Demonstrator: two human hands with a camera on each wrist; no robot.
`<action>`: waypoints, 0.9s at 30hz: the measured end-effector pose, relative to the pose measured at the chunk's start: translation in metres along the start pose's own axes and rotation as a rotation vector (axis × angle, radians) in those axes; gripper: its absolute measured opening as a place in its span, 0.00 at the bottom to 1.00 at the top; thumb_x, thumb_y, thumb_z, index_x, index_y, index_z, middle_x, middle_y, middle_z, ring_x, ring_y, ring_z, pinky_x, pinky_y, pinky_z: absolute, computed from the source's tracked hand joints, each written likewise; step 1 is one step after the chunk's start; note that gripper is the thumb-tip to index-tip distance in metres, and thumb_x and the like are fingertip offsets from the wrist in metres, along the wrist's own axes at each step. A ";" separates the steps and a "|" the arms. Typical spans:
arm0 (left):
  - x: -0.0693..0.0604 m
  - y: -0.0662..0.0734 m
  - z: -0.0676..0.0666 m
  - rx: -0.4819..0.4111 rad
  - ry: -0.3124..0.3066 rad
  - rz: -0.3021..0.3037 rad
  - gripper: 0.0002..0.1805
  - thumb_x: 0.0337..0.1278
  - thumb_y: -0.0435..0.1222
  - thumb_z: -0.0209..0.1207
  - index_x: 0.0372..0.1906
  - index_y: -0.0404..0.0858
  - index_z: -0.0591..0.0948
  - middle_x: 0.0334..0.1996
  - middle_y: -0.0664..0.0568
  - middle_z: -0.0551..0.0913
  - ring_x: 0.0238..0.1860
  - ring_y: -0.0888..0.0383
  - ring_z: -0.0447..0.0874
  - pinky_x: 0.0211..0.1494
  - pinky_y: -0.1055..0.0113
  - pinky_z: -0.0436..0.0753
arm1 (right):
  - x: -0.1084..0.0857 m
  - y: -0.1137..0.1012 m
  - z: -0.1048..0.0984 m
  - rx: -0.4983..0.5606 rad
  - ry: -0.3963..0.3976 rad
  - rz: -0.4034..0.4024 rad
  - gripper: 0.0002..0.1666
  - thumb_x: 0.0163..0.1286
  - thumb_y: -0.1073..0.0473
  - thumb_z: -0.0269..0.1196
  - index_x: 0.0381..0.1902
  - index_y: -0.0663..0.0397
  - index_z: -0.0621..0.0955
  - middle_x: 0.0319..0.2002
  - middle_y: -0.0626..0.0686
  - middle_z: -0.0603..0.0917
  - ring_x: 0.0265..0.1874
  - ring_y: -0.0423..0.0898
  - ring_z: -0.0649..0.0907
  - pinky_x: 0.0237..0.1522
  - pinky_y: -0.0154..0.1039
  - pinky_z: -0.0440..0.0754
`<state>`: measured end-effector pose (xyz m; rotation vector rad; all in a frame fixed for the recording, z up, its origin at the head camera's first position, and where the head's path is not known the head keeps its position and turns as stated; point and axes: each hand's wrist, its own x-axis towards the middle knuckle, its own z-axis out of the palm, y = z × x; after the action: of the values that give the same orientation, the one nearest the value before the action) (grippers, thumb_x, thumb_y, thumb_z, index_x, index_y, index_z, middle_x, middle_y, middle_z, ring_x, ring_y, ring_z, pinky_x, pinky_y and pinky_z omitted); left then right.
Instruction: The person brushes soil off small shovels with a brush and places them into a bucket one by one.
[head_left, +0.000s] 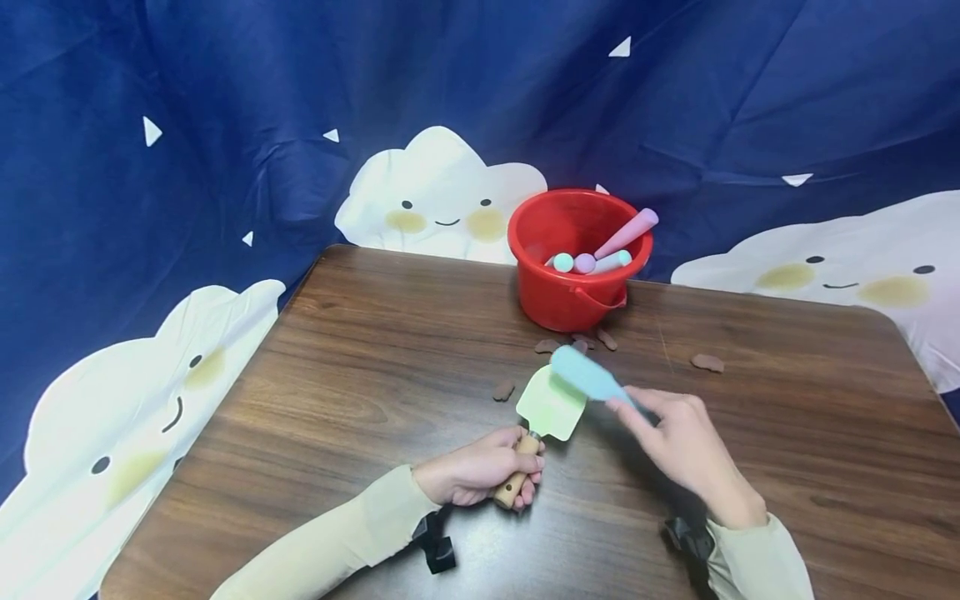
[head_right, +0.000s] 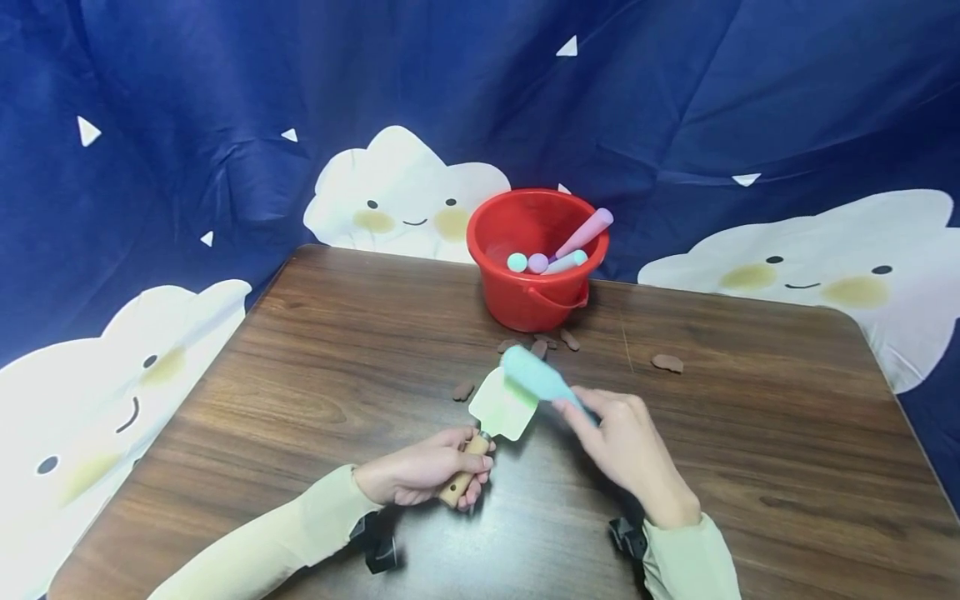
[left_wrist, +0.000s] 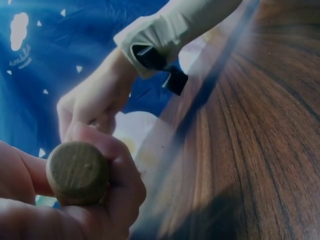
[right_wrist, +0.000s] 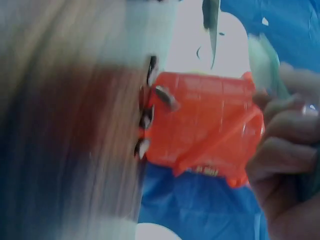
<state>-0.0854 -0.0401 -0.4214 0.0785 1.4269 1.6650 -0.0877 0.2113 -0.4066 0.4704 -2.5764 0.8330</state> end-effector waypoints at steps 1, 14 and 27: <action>0.000 0.000 0.000 0.000 -0.001 0.001 0.06 0.66 0.27 0.45 0.44 0.34 0.62 0.26 0.50 0.71 0.17 0.63 0.73 0.19 0.76 0.78 | -0.002 -0.003 0.002 0.013 -0.033 -0.034 0.16 0.59 0.59 0.69 0.44 0.62 0.86 0.39 0.57 0.89 0.39 0.50 0.88 0.40 0.41 0.85; 0.000 0.004 0.000 0.056 -0.012 0.026 0.09 0.65 0.26 0.45 0.47 0.31 0.62 0.25 0.50 0.71 0.17 0.64 0.72 0.18 0.77 0.76 | -0.012 -0.008 0.010 -0.010 -0.098 -0.103 0.12 0.56 0.58 0.71 0.39 0.56 0.88 0.34 0.48 0.89 0.34 0.41 0.88 0.37 0.35 0.85; 0.000 0.006 0.002 0.033 -0.010 0.003 0.10 0.64 0.26 0.46 0.48 0.31 0.62 0.24 0.51 0.71 0.17 0.63 0.71 0.18 0.77 0.76 | -0.005 0.008 0.005 -0.105 0.142 0.002 0.19 0.51 0.62 0.73 0.40 0.69 0.85 0.34 0.63 0.88 0.32 0.56 0.88 0.32 0.52 0.82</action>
<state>-0.0878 -0.0382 -0.4162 0.1073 1.4468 1.6414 -0.0882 0.2153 -0.4168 0.3635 -2.4750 0.7015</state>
